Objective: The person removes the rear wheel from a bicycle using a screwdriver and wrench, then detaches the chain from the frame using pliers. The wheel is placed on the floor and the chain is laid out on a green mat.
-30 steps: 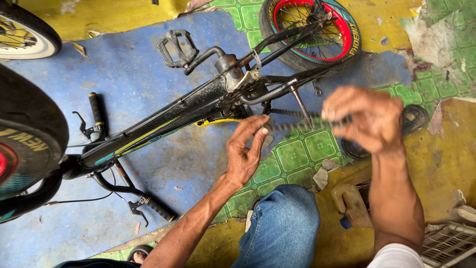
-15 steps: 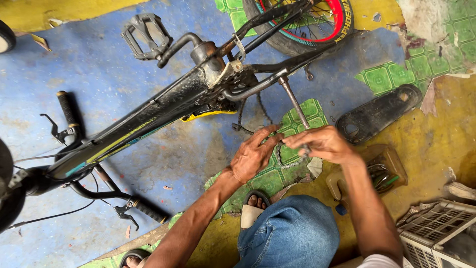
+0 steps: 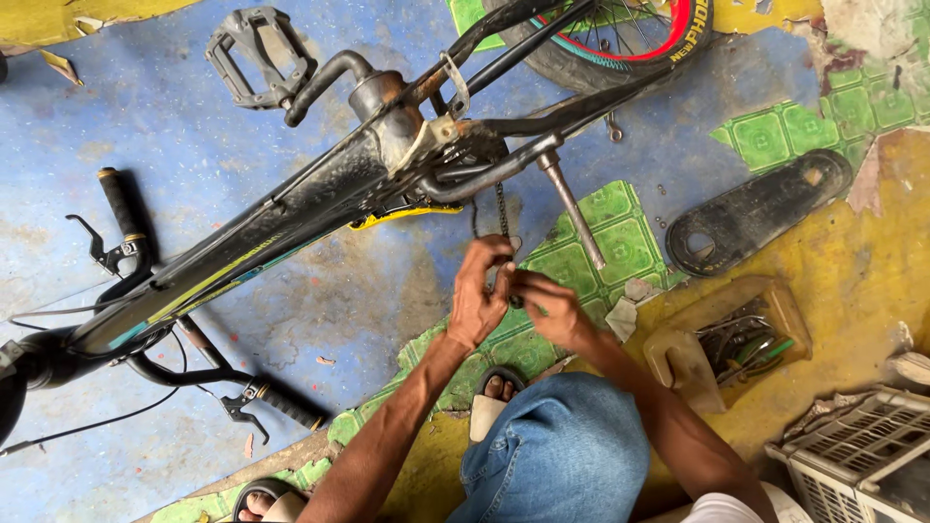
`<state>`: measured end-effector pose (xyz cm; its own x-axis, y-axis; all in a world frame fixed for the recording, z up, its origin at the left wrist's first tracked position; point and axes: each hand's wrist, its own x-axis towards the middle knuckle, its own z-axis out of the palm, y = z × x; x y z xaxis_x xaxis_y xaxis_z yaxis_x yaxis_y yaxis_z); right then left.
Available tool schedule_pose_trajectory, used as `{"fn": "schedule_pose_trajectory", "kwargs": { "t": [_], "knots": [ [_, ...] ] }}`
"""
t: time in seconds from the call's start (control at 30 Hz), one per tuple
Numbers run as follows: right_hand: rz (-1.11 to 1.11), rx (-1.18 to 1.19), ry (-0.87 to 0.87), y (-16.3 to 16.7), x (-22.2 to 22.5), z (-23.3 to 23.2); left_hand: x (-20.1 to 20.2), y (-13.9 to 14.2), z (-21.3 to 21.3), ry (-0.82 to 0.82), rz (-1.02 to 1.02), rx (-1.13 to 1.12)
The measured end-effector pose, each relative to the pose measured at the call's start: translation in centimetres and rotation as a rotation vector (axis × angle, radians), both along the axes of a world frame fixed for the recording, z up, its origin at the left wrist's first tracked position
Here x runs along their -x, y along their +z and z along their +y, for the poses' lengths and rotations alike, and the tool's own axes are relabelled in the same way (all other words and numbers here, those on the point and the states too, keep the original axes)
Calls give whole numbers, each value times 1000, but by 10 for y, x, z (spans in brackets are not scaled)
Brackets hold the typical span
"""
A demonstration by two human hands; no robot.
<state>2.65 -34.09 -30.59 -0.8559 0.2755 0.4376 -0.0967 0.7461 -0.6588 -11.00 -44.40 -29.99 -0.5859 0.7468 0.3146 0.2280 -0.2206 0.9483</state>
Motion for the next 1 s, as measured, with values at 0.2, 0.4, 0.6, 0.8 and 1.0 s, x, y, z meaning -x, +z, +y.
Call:
{"fn": "schedule_pose_trajectory", "kwargs": {
  "t": [0.2,0.4,0.6,0.8,1.0],
  "knots": [
    [-27,78,-143,-17,12,-3,10,7,-4,289,-474,313],
    [-533,131,-374,-7,61,35,58,-3,-15,253,-309,505],
    [-166,-546,191,-2,98,18,82,-22,-22,61,-563,339],
    [-95,-418,229,-4,90,11,91,-31,-31,39,-526,344],
    [98,-171,59,15,62,5,81,-36,-23,-195,-685,299]
  ]
}}
